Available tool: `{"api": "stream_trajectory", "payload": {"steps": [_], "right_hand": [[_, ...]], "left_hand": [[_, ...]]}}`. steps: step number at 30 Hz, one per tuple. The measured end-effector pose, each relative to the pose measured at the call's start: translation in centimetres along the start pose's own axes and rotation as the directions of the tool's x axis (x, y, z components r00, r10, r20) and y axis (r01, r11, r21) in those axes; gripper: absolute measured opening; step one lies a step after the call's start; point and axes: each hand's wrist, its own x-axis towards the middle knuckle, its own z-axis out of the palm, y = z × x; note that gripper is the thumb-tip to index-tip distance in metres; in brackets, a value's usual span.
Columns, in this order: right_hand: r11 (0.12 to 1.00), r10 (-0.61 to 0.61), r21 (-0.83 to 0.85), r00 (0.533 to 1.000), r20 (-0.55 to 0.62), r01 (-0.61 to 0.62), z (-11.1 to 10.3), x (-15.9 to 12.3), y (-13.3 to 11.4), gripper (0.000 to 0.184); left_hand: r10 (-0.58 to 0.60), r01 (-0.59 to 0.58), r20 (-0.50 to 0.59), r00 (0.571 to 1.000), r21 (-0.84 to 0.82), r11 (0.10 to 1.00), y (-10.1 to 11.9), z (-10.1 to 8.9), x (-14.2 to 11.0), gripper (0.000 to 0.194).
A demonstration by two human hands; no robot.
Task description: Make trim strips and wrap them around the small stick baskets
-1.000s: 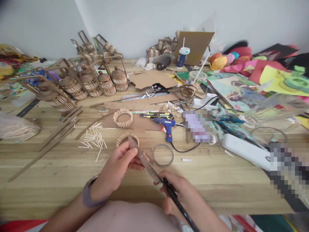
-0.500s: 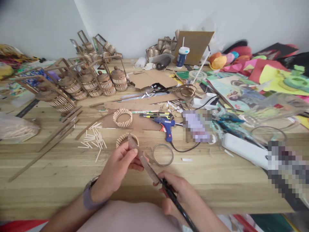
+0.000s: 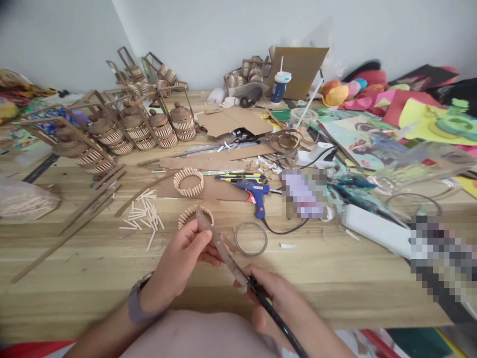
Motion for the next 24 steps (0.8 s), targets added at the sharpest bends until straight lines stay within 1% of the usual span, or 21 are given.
{"api": "stream_trajectory", "payload": {"steps": [3, 5, 8, 11, 16, 21, 24], "right_hand": [[1.000, 0.009, 0.004, 1.000, 0.015, -0.009, 0.0, 0.2, -0.2, 0.089], [0.999, 0.047, -0.001, 0.999, 0.015, -0.047, 0.1, 0.3, -0.6, 0.092], [0.994, 0.113, 0.004, 0.993, -0.026, -0.113, 0.3, 0.3, -1.3, 0.091], [0.988, 0.150, 0.031, 0.987, -0.049, -0.149, 0.4, 0.3, -1.5, 0.089], [0.986, 0.144, 0.089, 0.990, -0.012, -0.142, 0.2, 0.2, -0.7, 0.090], [0.988, 0.142, 0.061, 0.990, -0.013, -0.141, 0.0, 0.2, -0.1, 0.090], [0.990, 0.138, 0.021, 0.990, -0.037, -0.137, 0.0, 0.1, 0.5, 0.083]], "left_hand": [[0.006, -0.006, -0.009, 1.000, 0.012, 1.000, -0.1, -0.1, 0.0, 0.020], [0.008, -0.008, -0.010, 1.000, 0.019, 1.000, -0.3, -0.1, 0.0, 0.019], [0.009, -0.009, -0.004, 1.000, 0.020, 1.000, -0.4, -0.2, -0.1, 0.017], [0.012, -0.012, -0.001, 1.000, 0.019, 1.000, -0.4, -0.2, -0.1, 0.017], [0.010, -0.009, -0.021, 1.000, 0.019, 1.000, -0.3, -0.2, -0.1, 0.020], [0.008, -0.007, -0.020, 1.000, 0.006, 1.000, -0.4, -0.2, 0.0, 0.021], [0.003, -0.003, -0.038, 0.999, 0.005, 1.000, -0.5, -0.2, -0.1, 0.022]]}}
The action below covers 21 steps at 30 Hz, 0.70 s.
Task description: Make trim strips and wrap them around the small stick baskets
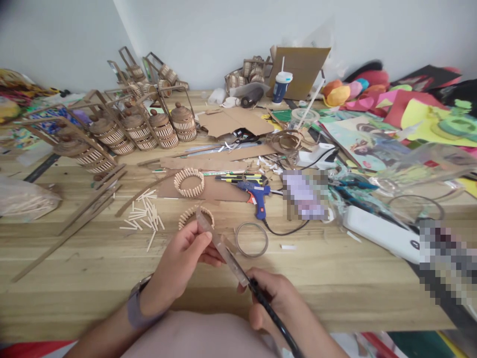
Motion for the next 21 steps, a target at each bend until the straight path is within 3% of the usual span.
{"api": "stream_trajectory", "payload": {"steps": [8, 12, 16, 21], "right_hand": [[0.995, 0.093, -0.039, 0.995, -0.048, -0.095, 0.1, 0.4, 0.7, 0.052], [0.999, 0.029, 0.044, 0.999, -0.029, -0.028, 0.1, 0.2, -0.5, 0.064], [1.000, -0.008, 0.013, 1.000, 0.003, 0.008, 0.0, 0.0, -1.3, 0.077], [1.000, -0.021, -0.011, 1.000, 0.007, 0.021, -0.1, 0.0, -1.7, 0.081]], "left_hand": [[-0.015, 0.015, 0.001, 1.000, 0.010, 1.000, 0.1, 0.1, -0.1, 0.022], [-0.016, 0.015, 0.048, 0.999, 0.026, 1.000, 0.0, 0.2, -0.1, 0.017], [-0.030, 0.025, 0.077, 0.997, 0.064, 0.998, -0.2, 0.2, -0.1, 0.017], [-0.002, -0.001, 0.040, 0.999, 0.079, 0.997, -0.2, 0.1, -0.2, 0.017]]}}
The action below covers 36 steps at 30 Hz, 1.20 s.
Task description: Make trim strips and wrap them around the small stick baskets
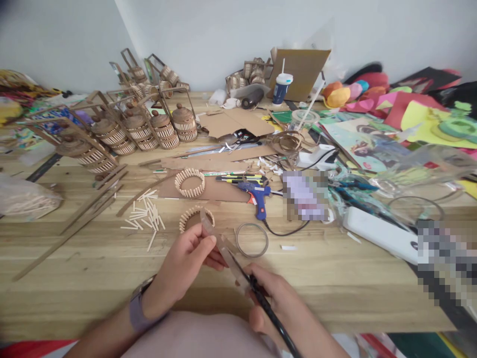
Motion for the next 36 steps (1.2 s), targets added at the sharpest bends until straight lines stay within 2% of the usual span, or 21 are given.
{"api": "stream_trajectory", "payload": {"steps": [3, 6, 8, 14, 24, 29, 36], "right_hand": [[0.999, 0.029, 0.014, 1.000, 0.002, -0.029, -0.2, 0.0, 0.0, 0.073], [0.998, 0.057, -0.016, 0.998, 0.012, -0.056, -0.1, -0.1, 0.1, 0.068], [0.999, 0.039, -0.028, 0.999, 0.005, -0.039, 0.1, -0.1, 0.2, 0.070], [0.999, -0.029, -0.019, 0.999, -0.025, 0.028, 0.7, 0.2, 0.3, 0.091], [0.998, 0.028, -0.046, 0.996, -0.081, -0.032, 1.0, 0.2, 0.4, 0.088], [0.999, -0.003, -0.043, 0.999, -0.053, 0.001, 0.6, 0.2, 0.6, 0.091], [0.998, 0.050, -0.023, 0.997, -0.053, -0.051, 0.4, 0.6, 1.8, 0.080]], "left_hand": [[0.022, -0.021, -0.025, 0.999, 0.018, 1.000, 0.0, -0.1, 0.1, 0.019], [0.024, -0.023, -0.004, 1.000, 0.044, 0.999, -0.1, 0.0, 0.2, 0.019], [0.024, -0.025, 0.009, 1.000, 0.056, 0.998, -0.1, 0.1, 0.1, 0.018], [0.025, -0.027, 0.025, 0.999, 0.082, 0.996, 0.1, 0.3, -0.4, 0.018], [0.019, -0.021, 0.025, 1.000, 0.064, 0.998, 0.2, 0.4, -0.4, 0.018], [0.026, -0.028, 0.030, 0.999, 0.064, 0.998, 0.1, 0.4, -0.5, 0.020], [0.033, -0.035, 0.037, 0.999, 0.048, 0.998, -0.1, 0.4, -0.4, 0.019]]}}
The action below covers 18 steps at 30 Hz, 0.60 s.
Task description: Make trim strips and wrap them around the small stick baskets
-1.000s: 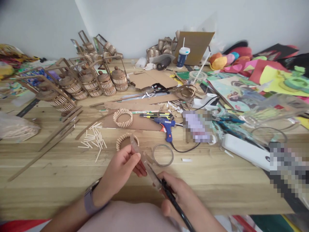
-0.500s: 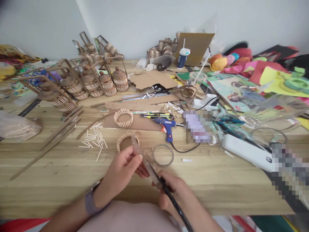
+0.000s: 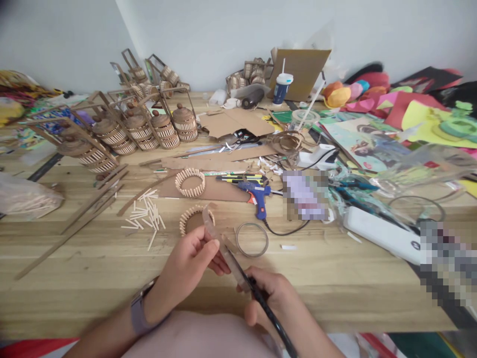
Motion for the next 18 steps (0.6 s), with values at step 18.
{"api": "stream_trajectory", "payload": {"steps": [18], "right_hand": [[0.983, -0.182, 0.007, 0.983, -0.010, 0.183, 0.4, 0.0, -1.1, 0.087]], "left_hand": [[-0.059, 0.056, 0.045, 0.997, 0.061, 0.997, -0.3, 0.5, -0.3, 0.014]]}}
